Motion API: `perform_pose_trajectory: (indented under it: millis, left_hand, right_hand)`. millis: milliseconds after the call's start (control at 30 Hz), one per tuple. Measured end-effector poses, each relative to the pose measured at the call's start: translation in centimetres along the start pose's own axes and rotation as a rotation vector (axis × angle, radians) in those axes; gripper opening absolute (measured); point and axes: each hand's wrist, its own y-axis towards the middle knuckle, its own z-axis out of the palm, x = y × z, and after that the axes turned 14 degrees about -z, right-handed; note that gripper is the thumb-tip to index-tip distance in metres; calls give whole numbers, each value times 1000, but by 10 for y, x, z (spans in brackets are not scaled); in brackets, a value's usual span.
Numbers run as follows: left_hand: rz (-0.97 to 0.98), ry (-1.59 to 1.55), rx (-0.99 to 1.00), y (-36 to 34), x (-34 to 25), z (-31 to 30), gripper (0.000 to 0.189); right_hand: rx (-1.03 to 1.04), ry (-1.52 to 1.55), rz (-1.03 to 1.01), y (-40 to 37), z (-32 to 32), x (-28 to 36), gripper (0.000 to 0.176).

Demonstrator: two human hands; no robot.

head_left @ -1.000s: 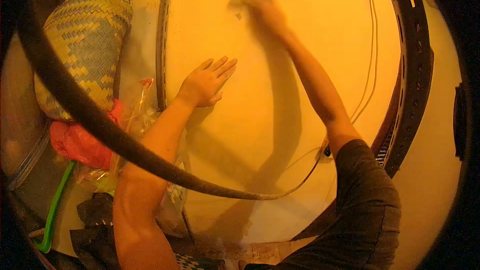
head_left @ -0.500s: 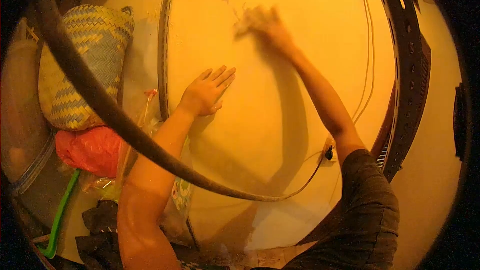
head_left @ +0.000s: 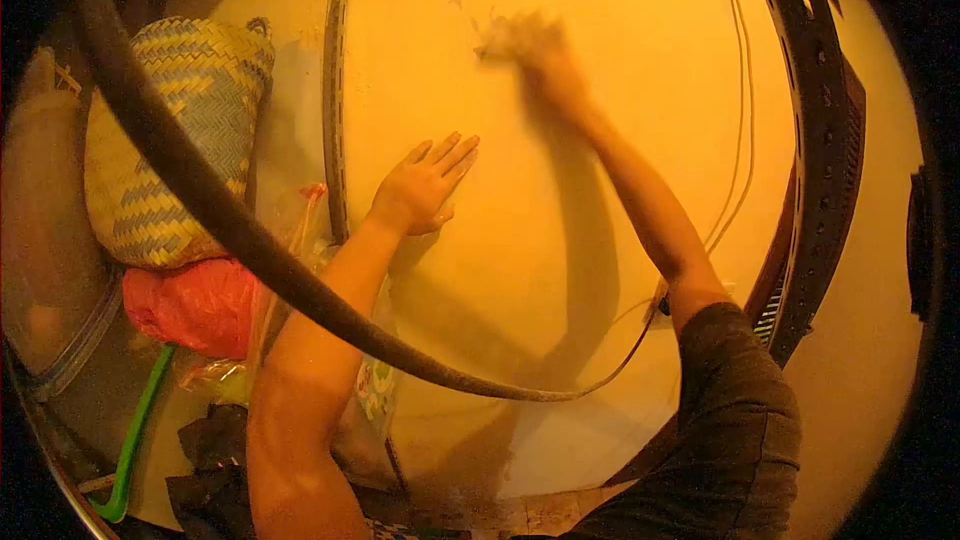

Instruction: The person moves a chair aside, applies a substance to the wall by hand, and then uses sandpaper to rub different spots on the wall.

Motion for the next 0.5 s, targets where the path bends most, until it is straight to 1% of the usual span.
perform_pose_trajectory:
  millis: [100,167,200,233,267,300,333,367,433,467,500]
  left_hand:
    - [12,-10,-15,3,-3,7,92]
    - [10,7,-30,3,2,5,91]
    - [16,7,-31,5,3,4,91]
    - [26,2,-17,2,1,4,91]
    - [26,7,-15,1,1,4,91]
    - [24,-4,-16,1,0,3,90]
    - [11,-29,-14,2,-1,3,90]
    - [6,-31,-23,5,1,2,90]
    - [-35,74,127,5,0,5,90]
    - [-39,78,131,2,1,6,90]
    - [-12,22,60,-1,2,7,90]
  right_hand:
    - [264,254,-510,-31,1,32,45]
    - [278,7,-287,0,3,-28,43]
    - [138,-19,-88,21,-19,-30,41]
    - [-197,159,87,32,-12,-39,39]
    - [-114,49,91,22,-9,-35,41]
    - [-33,-62,93,28,-23,-11,44]
    - [-27,-53,85,34,-16,-4,44]
    - [22,1,-29,37,-9,4,43]
    - [134,114,-232,23,8,19,41]
    - [180,177,-334,20,19,27,40]
    - [220,241,-441,22,27,33,40]
